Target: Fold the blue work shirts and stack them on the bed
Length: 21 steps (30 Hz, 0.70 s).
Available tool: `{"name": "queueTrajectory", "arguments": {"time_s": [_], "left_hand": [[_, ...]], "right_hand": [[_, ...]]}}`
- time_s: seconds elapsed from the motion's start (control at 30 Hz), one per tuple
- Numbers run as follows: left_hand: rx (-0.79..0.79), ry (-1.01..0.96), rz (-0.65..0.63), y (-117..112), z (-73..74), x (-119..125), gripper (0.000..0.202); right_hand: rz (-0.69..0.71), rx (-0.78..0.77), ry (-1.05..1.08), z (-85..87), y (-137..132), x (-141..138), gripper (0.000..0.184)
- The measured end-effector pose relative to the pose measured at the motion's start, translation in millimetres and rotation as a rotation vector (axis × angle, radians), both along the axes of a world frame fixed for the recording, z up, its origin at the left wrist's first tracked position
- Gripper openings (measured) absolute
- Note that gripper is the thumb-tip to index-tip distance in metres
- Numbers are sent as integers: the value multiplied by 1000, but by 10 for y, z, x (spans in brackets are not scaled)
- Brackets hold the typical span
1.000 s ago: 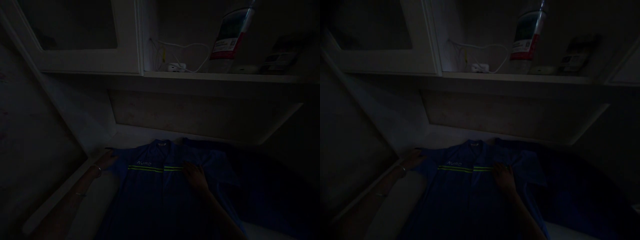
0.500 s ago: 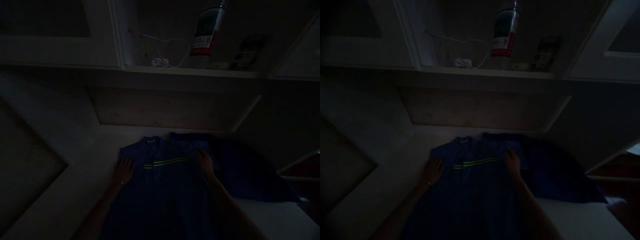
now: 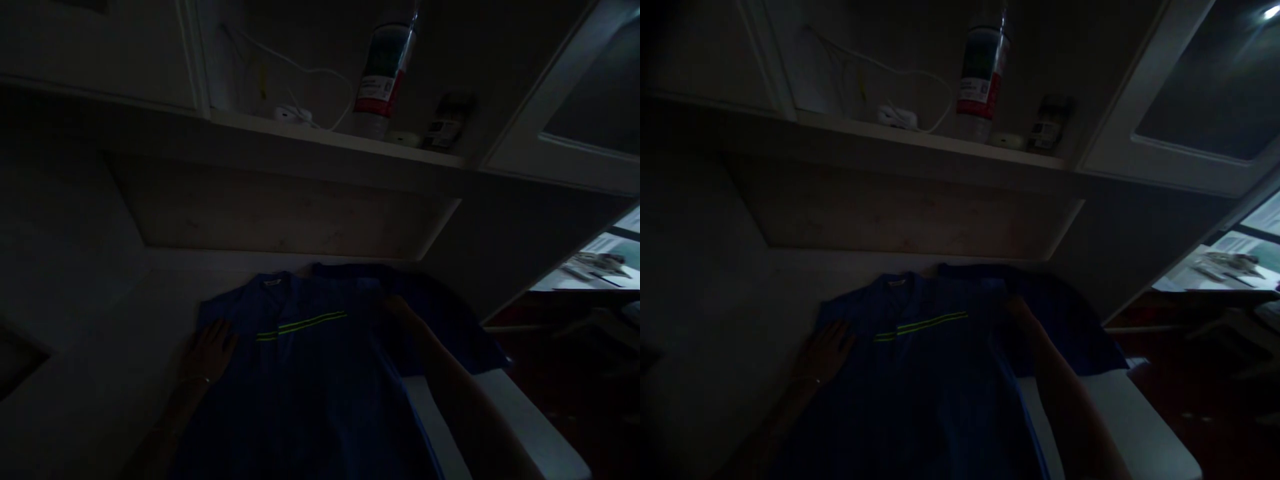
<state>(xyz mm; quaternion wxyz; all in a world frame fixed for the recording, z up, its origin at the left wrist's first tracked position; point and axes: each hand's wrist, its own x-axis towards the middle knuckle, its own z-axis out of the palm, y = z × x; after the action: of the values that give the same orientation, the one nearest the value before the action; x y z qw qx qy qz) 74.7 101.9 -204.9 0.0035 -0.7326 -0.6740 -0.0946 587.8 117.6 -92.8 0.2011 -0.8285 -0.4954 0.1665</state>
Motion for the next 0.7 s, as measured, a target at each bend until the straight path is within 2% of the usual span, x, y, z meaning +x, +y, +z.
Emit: {"name": "queueTrajectory", "arguments": {"time_s": [0.1, 0.17, 0.33, 0.43, 0.5, 0.57, 0.63, 0.7], "left_hand": [[6, -20, 15, -11, 21, 20, 58], [7, -30, 21, -18, 38, 32, 57], [24, -50, 30, -69, 105, 66, 53], [60, -97, 12, -82, 181, 82, 49], [105, -164, 35, -99, 268, 76, 46], [166, -240, 80, -186, 376, 51, 43], [218, -322, 95, -420, 469, 3, 40], [236, -420, 98, -840, 494, -75, 39]], "right_hand": [[59, 9, -46, 119, 43, -179, 36], [148, 29, -90, 175, 50, -413, 42], [616, -8, -202, 179, 6, -1145, 43], [744, 75, -179, 16, 36, -1376, 44], [706, 165, -264, -176, 69, -1425, 47], [675, 177, -368, -393, 82, -1439, 50], [691, 130, -418, -565, 70, -1456, 49], [707, 95, -397, -640, 48, -1484, 48]]}}
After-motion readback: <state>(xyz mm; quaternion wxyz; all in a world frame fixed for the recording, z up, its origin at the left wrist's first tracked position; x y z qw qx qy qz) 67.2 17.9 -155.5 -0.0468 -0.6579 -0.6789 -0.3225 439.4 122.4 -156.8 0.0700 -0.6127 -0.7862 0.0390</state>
